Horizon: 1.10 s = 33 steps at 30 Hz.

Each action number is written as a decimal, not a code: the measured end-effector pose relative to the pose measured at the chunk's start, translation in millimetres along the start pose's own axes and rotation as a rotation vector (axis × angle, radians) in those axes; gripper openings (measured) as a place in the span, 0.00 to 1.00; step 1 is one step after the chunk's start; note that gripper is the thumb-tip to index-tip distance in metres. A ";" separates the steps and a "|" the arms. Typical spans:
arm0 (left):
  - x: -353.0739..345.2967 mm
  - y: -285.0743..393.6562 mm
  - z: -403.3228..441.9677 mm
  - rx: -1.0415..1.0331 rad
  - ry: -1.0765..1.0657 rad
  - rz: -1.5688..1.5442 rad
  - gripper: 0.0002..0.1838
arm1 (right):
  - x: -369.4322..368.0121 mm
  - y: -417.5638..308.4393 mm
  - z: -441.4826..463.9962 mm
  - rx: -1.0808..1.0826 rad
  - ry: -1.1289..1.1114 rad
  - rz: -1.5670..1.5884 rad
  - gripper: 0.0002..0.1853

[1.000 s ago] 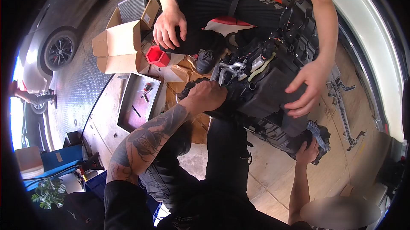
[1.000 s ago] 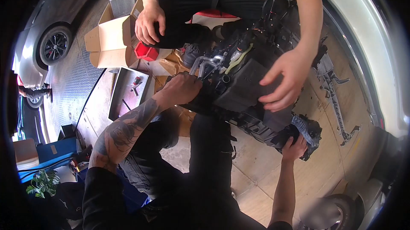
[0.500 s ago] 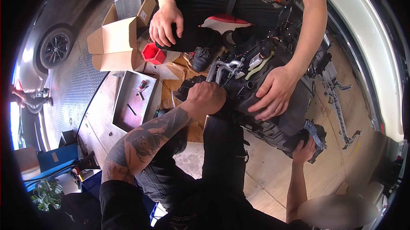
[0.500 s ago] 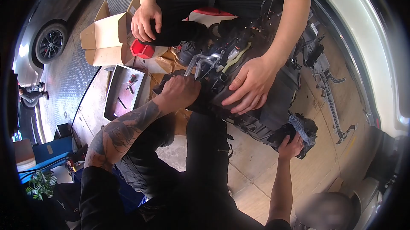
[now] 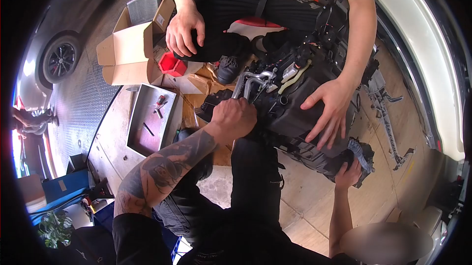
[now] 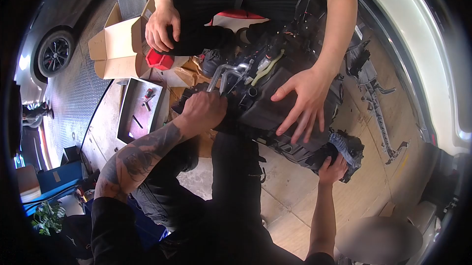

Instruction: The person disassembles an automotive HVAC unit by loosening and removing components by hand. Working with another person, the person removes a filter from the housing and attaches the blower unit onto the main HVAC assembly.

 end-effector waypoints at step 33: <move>9.2 19.5 -9.9 0.182 0.052 -0.007 0.16 | -3.3 -0.7 -1.9 0.062 0.061 0.007 0.34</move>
Point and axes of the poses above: each hand's wrist, its own z-axis towards the middle knuckle, its own x-axis out of the back of the hand, y = z × x, the point moved 3 cm from there along z, towards the middle knuckle, and after that the axes turned 6 degrees about z, right-handed, at the moved point
